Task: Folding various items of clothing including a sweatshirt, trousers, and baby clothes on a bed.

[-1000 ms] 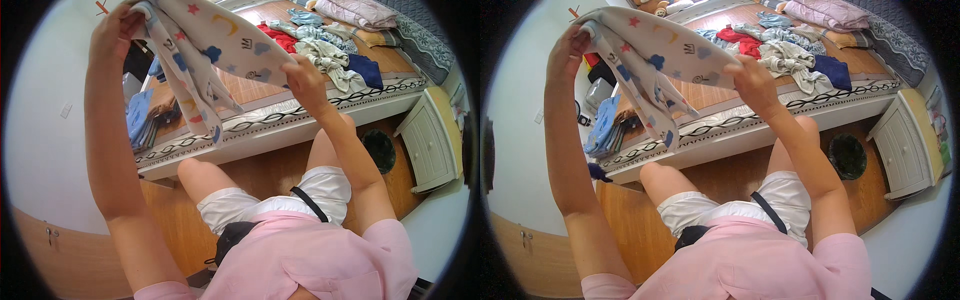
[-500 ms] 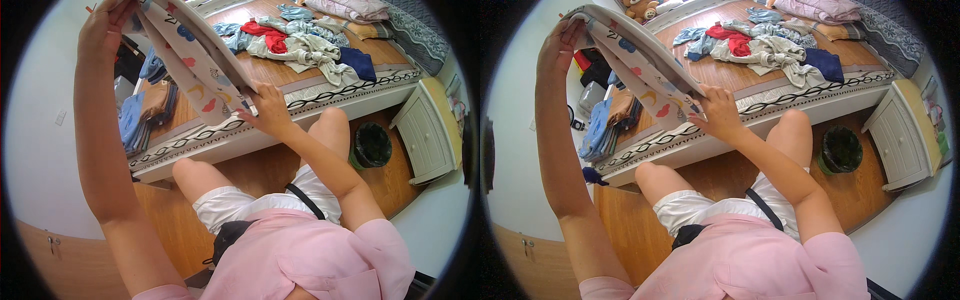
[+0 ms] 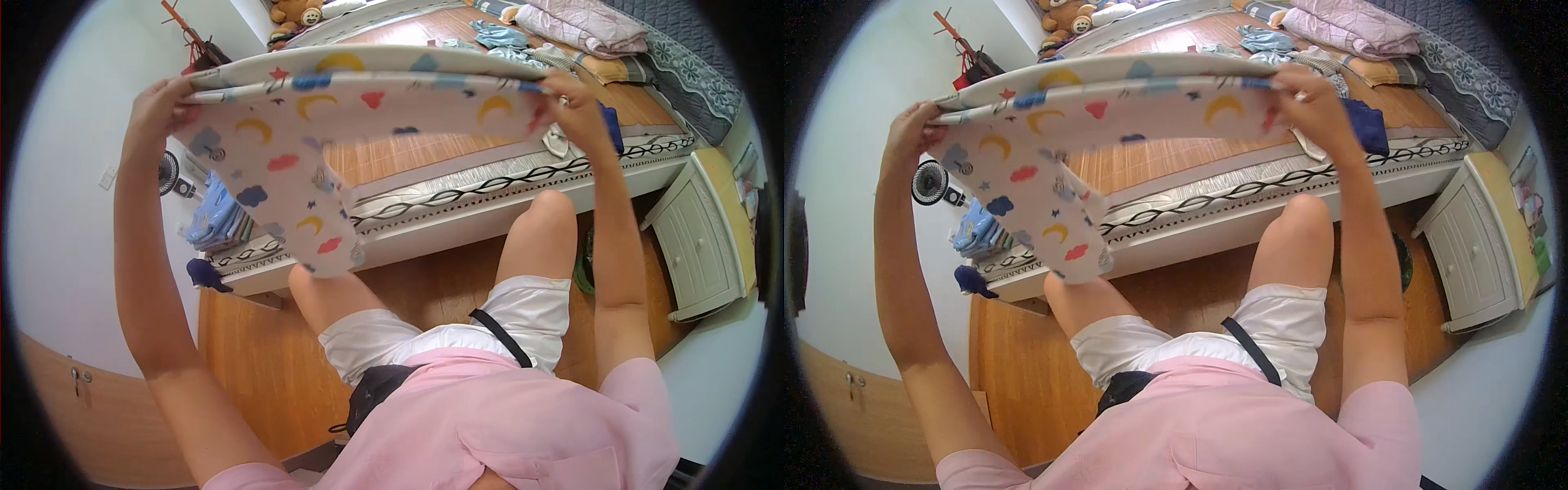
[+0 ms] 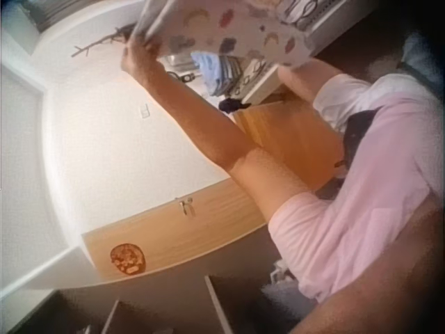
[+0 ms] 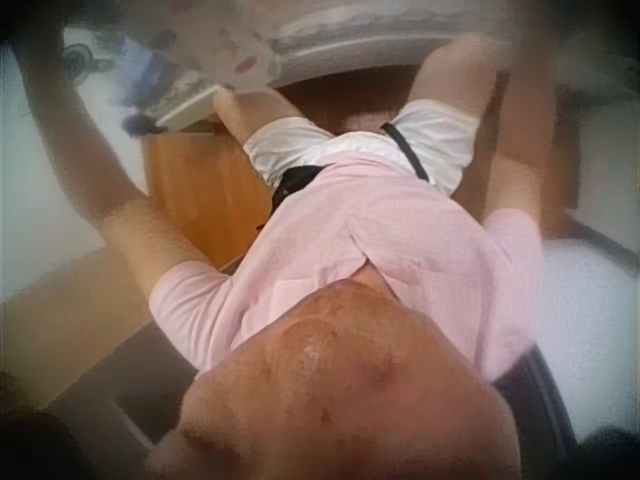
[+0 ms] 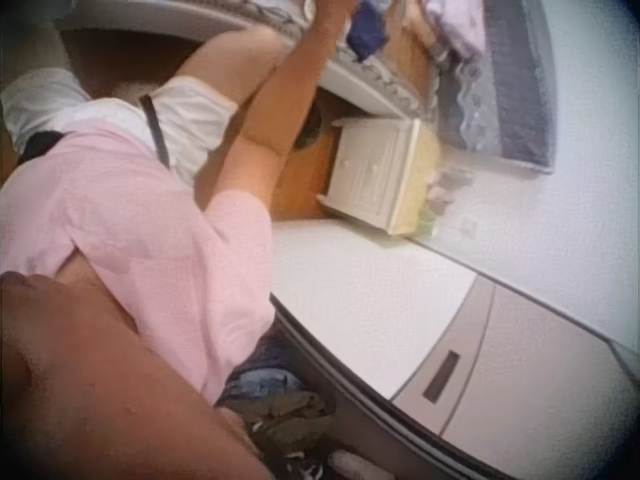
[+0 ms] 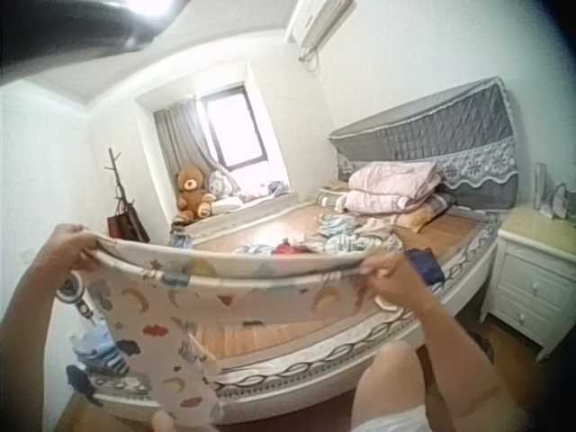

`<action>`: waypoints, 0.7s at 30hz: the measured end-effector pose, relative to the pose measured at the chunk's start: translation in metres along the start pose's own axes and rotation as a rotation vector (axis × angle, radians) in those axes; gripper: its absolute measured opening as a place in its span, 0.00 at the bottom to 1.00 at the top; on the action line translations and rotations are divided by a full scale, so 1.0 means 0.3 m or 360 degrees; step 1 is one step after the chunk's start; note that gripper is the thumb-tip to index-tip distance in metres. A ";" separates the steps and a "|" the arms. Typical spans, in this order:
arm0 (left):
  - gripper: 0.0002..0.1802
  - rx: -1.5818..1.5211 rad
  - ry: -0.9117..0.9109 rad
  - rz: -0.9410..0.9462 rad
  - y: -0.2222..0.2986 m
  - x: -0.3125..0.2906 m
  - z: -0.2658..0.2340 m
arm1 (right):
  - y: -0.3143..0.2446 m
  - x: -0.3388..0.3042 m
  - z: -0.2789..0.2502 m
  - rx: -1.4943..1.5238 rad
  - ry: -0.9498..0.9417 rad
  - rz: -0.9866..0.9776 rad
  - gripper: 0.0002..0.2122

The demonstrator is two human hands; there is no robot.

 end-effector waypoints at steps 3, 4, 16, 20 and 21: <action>0.15 -0.0165 -0.0087 -0.0085 -0.009 -0.050 -0.011 | -0.165 0.057 -0.055 0.0155 -0.0038 0.0238 0.09; 0.15 -0.0168 -0.0094 -0.0078 0.006 -0.059 -0.005 | -0.169 0.063 -0.074 0.0147 -0.0030 0.0239 0.09; 0.13 -0.0998 -0.0441 -0.0039 -0.037 0.206 0.469 | -0.272 0.292 -0.423 -0.0259 0.0433 0.0147 0.12; 0.15 -0.1417 -0.0332 0.0139 0.057 0.276 0.570 | -0.557 0.408 -0.400 -0.0586 0.0710 -0.0275 0.16; 0.15 -0.1433 -0.0341 0.0149 0.050 0.286 0.568 | -0.596 0.431 -0.363 -0.0604 0.0711 -0.0284 0.16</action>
Point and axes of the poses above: each hand's wrist, its own x-axis towards the middle knuckle, its own z-axis out of the palm, y = z × x, the point moved 1 cm from there along x, towards the middle knuckle, and after that the axes turned 3 degrees about -z, right-handed, at the moved point
